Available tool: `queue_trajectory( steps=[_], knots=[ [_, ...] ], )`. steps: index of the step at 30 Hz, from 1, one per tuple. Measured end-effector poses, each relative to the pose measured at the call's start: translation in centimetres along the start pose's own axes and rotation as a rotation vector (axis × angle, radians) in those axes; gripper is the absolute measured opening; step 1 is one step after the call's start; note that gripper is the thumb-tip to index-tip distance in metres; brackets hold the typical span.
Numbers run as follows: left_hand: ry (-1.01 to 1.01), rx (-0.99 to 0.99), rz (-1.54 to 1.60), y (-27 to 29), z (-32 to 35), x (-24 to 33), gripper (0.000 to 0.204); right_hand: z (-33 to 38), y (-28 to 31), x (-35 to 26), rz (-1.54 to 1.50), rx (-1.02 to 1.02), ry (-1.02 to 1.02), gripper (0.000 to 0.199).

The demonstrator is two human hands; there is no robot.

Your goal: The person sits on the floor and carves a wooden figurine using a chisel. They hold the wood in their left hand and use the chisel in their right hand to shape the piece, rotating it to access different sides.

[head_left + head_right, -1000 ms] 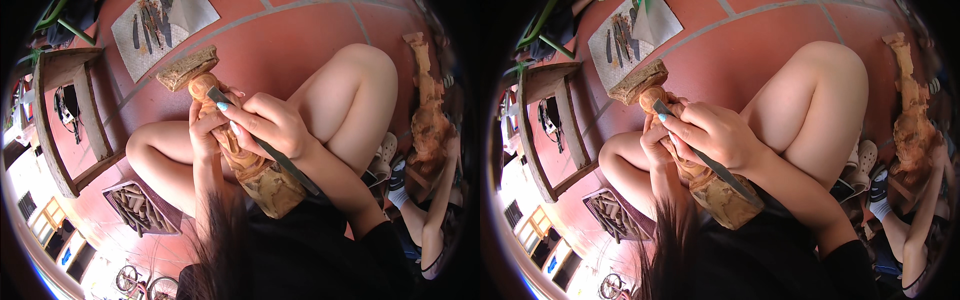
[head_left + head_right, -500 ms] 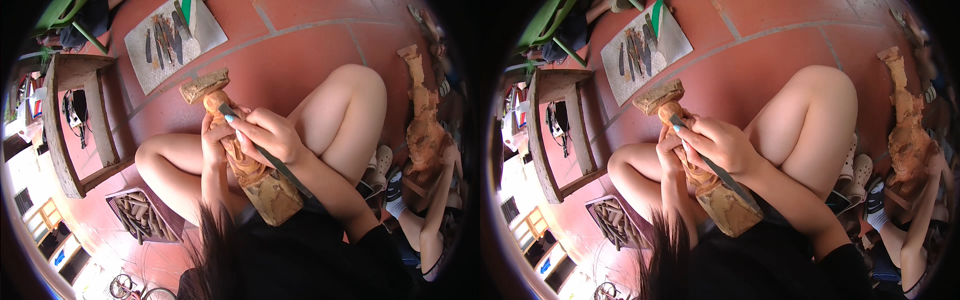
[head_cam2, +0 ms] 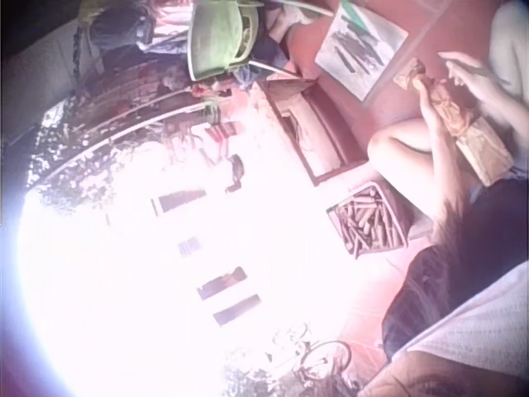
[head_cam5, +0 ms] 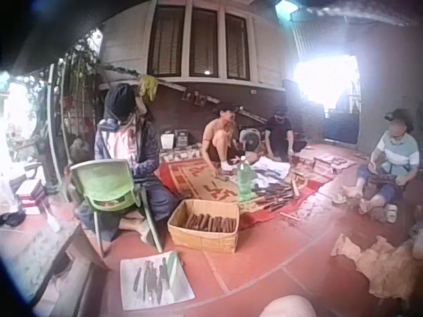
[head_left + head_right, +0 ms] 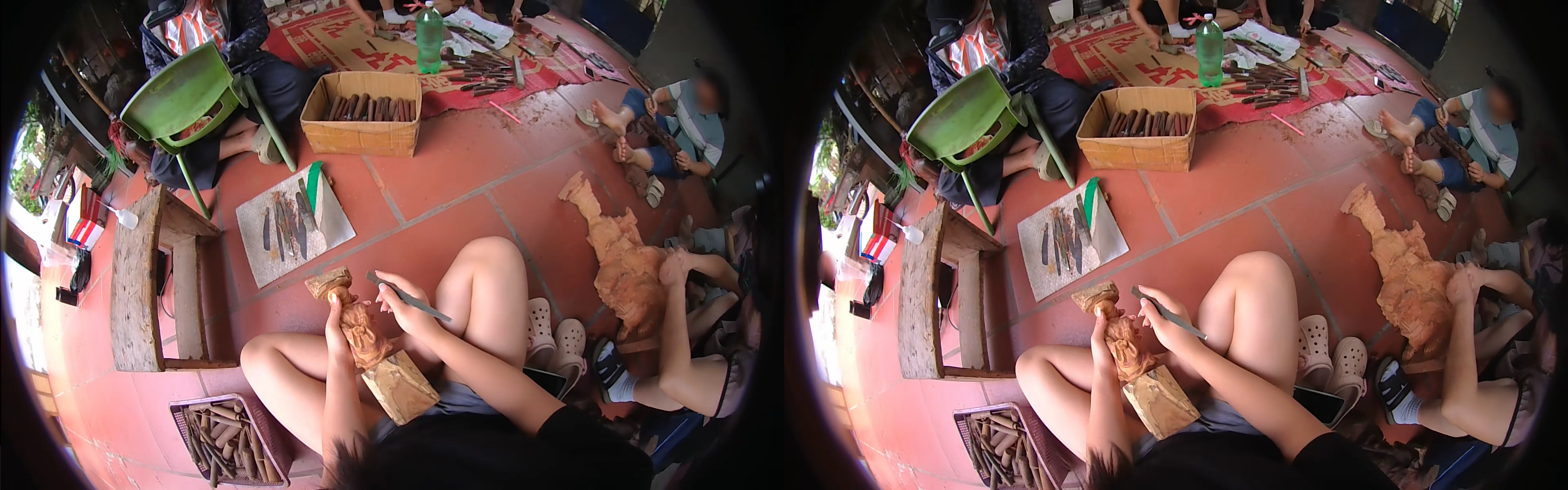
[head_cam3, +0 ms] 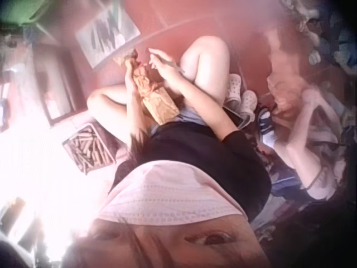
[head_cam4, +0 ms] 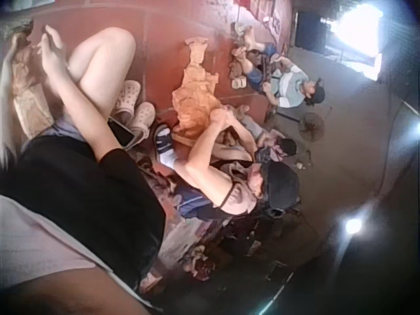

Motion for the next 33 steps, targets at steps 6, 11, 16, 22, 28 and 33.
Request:
queue_trajectory(
  steps=[6,11,16,22,28,33],
  knots=[
    [0.077,-0.114,-0.043,1.4,-1.6,-1.6,0.052,-0.5,1.4,2.1,-0.043,-0.195,-0.049,0.036],
    [0.091,-0.091,-0.092,2.1,-0.1,-1.3,0.044,5.9,1.5,-5.4,-0.073,-0.06,-0.028,0.046],
    [0.038,-0.174,-0.016,2.0,-0.1,-2.0,0.042,17.4,2.9,-11.6,0.163,0.108,0.343,0.043],
    [0.017,-0.252,0.111,1.1,1.2,-1.1,0.051,16.3,7.7,-12.3,0.111,0.153,0.368,0.042],
    [0.042,-0.229,0.097,-0.8,3.4,-0.7,0.052,13.6,11.5,-15.2,0.15,0.343,0.453,0.037],
    [-0.022,-0.195,0.062,-2.1,3.5,-1.3,0.044,11.2,12.1,-13.7,0.055,0.361,0.404,0.034]
  ],
)
Point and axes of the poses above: each hand's wrist, its own z-axis away from the middle knuckle, its own y-axis out of the back of the hand, x = y × z, the point moved 2 cm from there along -z, towards the middle knuckle, and after that the axes turned 3 degrees about z, right-handed, at the moved point
